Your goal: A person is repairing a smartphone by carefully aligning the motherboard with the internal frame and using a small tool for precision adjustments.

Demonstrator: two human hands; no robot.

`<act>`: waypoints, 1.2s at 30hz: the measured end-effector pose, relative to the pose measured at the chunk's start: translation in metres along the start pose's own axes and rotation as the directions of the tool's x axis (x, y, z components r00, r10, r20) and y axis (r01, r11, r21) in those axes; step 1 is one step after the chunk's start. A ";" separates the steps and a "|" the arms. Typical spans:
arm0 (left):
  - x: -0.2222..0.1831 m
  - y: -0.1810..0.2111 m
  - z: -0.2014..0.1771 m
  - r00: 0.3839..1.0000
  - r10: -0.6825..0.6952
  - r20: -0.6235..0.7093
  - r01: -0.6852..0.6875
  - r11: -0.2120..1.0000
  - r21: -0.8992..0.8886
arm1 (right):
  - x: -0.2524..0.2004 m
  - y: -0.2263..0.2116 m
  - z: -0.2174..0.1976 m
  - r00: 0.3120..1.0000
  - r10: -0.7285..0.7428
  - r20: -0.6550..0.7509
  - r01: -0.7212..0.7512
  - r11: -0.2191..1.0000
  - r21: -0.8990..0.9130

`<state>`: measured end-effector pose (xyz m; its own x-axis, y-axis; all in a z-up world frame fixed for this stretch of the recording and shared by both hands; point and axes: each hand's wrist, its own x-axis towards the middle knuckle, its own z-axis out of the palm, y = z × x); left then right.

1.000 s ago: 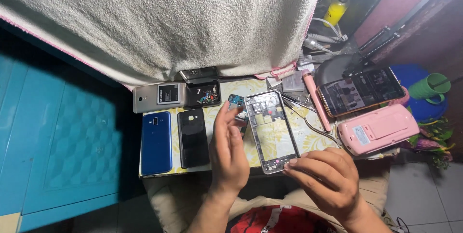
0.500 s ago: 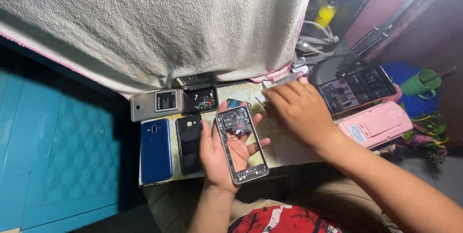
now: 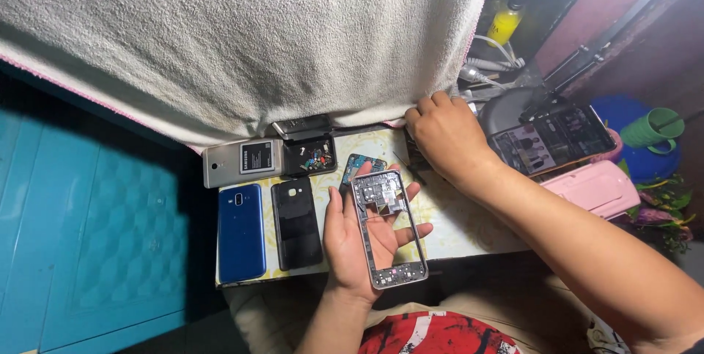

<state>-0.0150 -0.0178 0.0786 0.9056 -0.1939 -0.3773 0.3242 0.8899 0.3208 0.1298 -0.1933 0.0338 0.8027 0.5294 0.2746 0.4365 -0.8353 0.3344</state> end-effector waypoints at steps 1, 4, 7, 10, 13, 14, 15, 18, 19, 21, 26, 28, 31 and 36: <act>0.001 0.000 0.001 1.000 -0.003 0.000 0.003 1.000 -0.001 | -0.001 0.001 -0.001 0.999 -0.006 -0.038 0.006 1.000 -0.005; 0.002 -0.002 0.006 1.000 -0.006 -0.001 0.006 1.000 -0.005 | -0.009 0.003 -0.036 0.994 0.041 -0.098 -0.030 0.993 0.116; 0.004 -0.004 0.003 1.000 -0.022 -0.009 0.021 1.000 -0.011 | -0.029 0.007 -0.098 0.974 0.164 -0.155 -0.059 0.849 0.525; 0.001 -0.003 0.010 0.999 -0.008 -0.037 0.010 0.999 0.033 | -0.058 0.008 -0.126 0.916 0.388 -0.105 -0.151 0.573 0.806; 0.004 -0.007 0.001 0.998 0.019 0.053 -0.021 0.999 0.031 | -0.087 -0.007 -0.128 0.784 0.531 0.322 -0.403 0.040 0.914; 0.005 -0.009 0.003 0.998 0.021 0.053 -0.023 0.999 0.031 | -0.094 -0.014 -0.121 0.785 0.530 0.321 -0.402 0.040 0.915; 0.005 -0.010 0.004 0.997 0.031 0.069 -0.035 0.997 0.063 | -0.101 -0.020 -0.114 0.774 0.550 0.315 -0.375 -0.005 0.927; 0.004 -0.016 0.003 0.993 0.048 0.110 -0.059 0.994 0.097 | -0.103 -0.033 -0.119 0.751 0.573 0.329 -0.364 -0.057 0.930; 0.004 -0.018 0.002 0.988 0.049 0.145 -0.064 0.993 0.102 | -0.101 -0.036 -0.124 0.735 0.586 0.341 -0.380 -0.061 0.923; 0.004 -0.020 0.005 0.992 0.039 0.120 -0.055 0.989 0.135 | -0.098 -0.038 -0.135 0.728 0.574 0.376 -0.431 -0.045 0.901; -0.003 -0.021 0.015 0.995 0.083 0.049 -0.092 0.969 0.228 | -0.095 -0.057 -0.138 0.864 0.499 0.059 -0.220 0.269 0.938; -0.003 -0.020 0.014 0.993 0.108 0.036 -0.114 0.959 0.258 | -0.096 -0.065 -0.132 0.902 0.421 -0.095 -0.128 0.470 0.874; 0.001 -0.021 0.004 0.992 0.062 0.105 -0.090 0.955 0.282 | -0.095 -0.066 -0.123 0.867 0.472 -0.161 -0.152 0.559 0.815; -0.005 -0.016 0.016 0.992 0.091 0.091 -0.107 0.977 0.182 | -0.084 -0.067 -0.134 0.867 0.456 -0.202 -0.111 0.572 0.812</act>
<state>-0.0199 -0.0382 0.0893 0.9525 -0.1489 -0.2656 0.2703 0.8152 0.5123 -0.0214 -0.1622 0.1094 0.8126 0.1083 0.5727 0.4905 -0.6577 -0.5717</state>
